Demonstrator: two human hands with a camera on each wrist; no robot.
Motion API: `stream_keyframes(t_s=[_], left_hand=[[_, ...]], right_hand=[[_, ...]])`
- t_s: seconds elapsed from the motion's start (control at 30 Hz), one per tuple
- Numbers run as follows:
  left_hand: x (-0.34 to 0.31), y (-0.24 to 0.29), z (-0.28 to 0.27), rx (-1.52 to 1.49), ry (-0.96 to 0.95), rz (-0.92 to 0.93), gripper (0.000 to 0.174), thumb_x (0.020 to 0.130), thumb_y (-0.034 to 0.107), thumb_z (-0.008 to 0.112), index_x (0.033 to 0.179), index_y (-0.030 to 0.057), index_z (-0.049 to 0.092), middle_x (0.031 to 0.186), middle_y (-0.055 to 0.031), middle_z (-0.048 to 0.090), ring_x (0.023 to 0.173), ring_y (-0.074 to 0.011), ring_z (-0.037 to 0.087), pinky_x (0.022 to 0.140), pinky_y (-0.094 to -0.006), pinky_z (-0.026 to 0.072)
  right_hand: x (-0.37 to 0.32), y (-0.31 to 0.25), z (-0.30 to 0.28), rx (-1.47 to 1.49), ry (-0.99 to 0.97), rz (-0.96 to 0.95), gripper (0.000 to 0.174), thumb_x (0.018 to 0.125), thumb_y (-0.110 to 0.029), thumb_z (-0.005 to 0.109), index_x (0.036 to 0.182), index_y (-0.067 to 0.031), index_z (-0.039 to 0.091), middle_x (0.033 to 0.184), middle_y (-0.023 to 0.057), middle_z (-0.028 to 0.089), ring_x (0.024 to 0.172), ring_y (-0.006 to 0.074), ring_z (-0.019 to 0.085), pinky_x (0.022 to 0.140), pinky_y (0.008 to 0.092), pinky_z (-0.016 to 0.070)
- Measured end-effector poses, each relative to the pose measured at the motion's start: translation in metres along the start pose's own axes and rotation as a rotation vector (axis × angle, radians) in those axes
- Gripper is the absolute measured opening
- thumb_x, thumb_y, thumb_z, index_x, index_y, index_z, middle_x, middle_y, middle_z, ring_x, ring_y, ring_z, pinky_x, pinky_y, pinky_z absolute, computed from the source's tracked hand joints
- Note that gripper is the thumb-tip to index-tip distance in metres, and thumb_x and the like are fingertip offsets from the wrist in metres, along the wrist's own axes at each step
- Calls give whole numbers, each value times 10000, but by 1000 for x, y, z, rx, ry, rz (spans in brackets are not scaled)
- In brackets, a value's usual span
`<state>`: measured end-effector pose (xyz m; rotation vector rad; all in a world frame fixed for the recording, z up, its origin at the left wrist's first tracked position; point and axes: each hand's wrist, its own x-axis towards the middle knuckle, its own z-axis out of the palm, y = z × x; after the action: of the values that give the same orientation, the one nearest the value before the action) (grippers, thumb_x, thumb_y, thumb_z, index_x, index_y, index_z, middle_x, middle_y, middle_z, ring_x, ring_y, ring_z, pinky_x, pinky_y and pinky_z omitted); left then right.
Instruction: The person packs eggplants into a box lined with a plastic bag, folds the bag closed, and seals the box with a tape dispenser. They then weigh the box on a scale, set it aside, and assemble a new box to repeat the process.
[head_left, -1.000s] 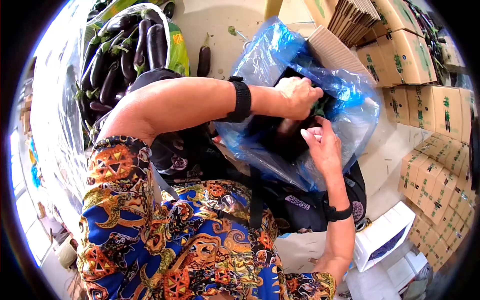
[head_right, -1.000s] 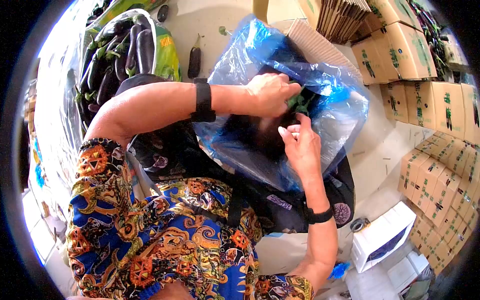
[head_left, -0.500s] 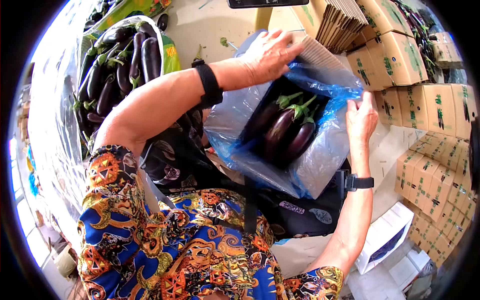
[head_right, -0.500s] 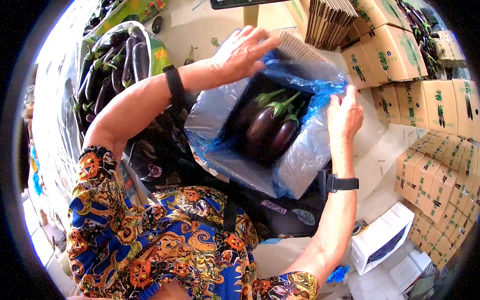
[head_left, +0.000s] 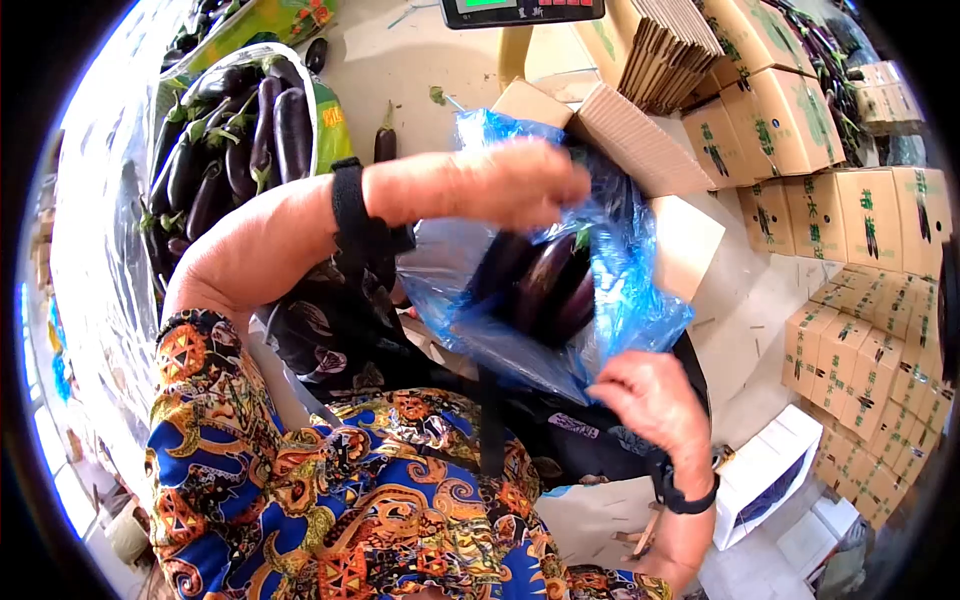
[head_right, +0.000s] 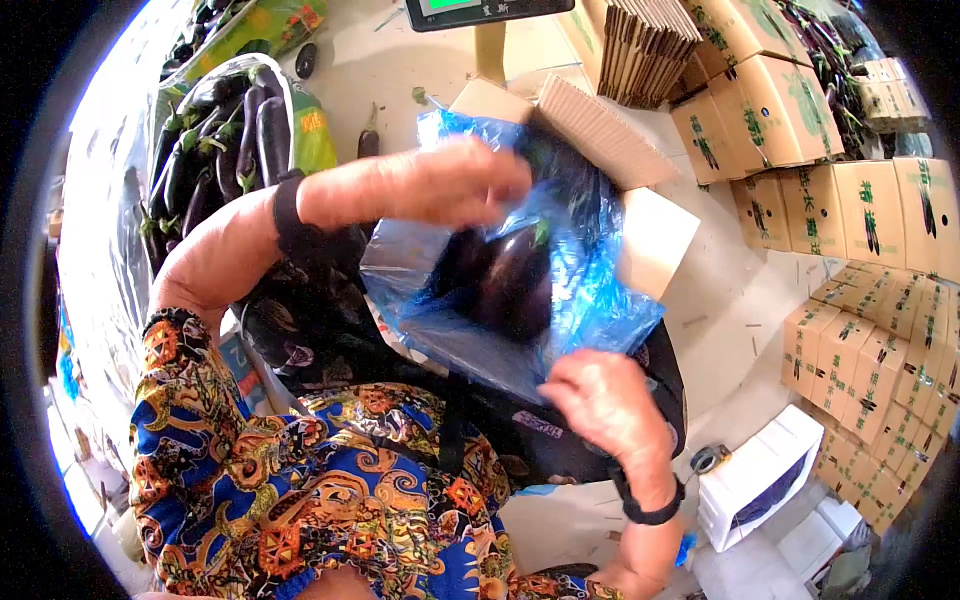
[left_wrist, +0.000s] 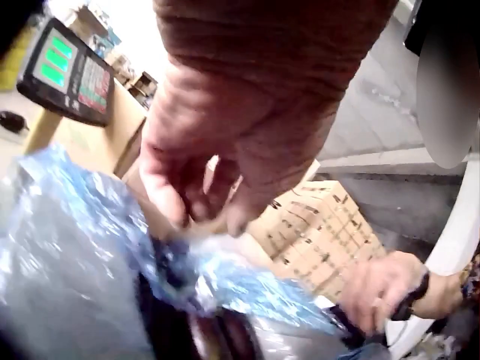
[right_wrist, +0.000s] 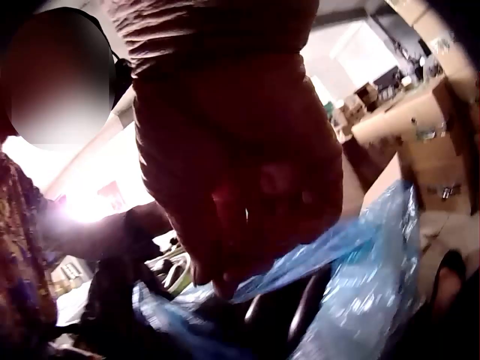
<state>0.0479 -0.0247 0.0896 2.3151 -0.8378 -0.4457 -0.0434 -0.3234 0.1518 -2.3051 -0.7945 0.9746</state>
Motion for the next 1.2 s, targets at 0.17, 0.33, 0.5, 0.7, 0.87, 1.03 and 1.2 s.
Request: stream_keyframes(t_s=[0.17, 0.33, 0.5, 0.7, 0.87, 1.03, 1.2], left_hand=[[-9, -65, -5, 454, 288, -279, 565, 781, 297, 782, 1233, 84, 519, 1174, -208, 566, 942, -416, 639, 806, -459, 550], [-28, -62, 17, 354, -195, -131, 167, 866, 196, 638, 957, 59, 669, 788, -175, 671, 781, -331, 690, 705, -455, 556], [-37, 4, 9, -379, -207, -240, 268, 888, 255, 673, 974, 5, 632, 815, -113, 673, 814, -225, 675, 794, -373, 539], [-82, -3, 34, -90, 95, -373, 700, 805, 366, 762, 1325, 13, 454, 1074, -269, 655, 955, -401, 660, 860, -455, 525], [-115, 5, 57, -110, -248, -569, 559, 818, 269, 704, 1252, -31, 521, 1033, -299, 641, 942, -432, 650, 825, -464, 517], [-124, 9, 54, -466, -377, -654, 416, 878, 279, 669, 1130, -48, 621, 1055, -178, 669, 876, -316, 683, 810, -417, 550], [-117, 31, 17, -1231, -25, -706, 290, 973, 239, 626, 1020, -47, 629, 993, -88, 664, 849, -154, 676, 733, -283, 596]], right_hand=[[22, 4, -2, -373, 705, -11, 349, 759, -73, 767, 1063, -8, 610, 1021, 178, 609, 966, 353, 601, 857, 438, 498], [32, 49, 25, -388, 309, 447, 329, 798, -173, 746, 1015, 8, 577, 861, 216, 674, 828, 437, 657, 746, 512, 525], [32, 21, 35, 100, 221, 5, 149, 833, -117, 697, 892, -6, 618, 913, 173, 665, 886, 366, 653, 774, 413, 539], [3, 25, 45, 197, 415, 267, 391, 856, -243, 749, 1102, 19, 593, 1044, 239, 698, 984, 380, 692, 826, 417, 546], [-16, 53, 97, -26, 190, 254, 355, 812, -250, 738, 835, 92, 645, 708, 280, 622, 673, 375, 675, 649, 454, 509], [-29, 43, 88, 407, -79, 240, 262, 934, -169, 606, 817, 63, 643, 689, 184, 654, 546, 259, 615, 533, 370, 478], [-38, 57, 58, 1594, 349, 277, 100, 987, -163, 569, 1015, -72, 600, 753, -2, 615, 433, 31, 390, 445, 191, 347]])
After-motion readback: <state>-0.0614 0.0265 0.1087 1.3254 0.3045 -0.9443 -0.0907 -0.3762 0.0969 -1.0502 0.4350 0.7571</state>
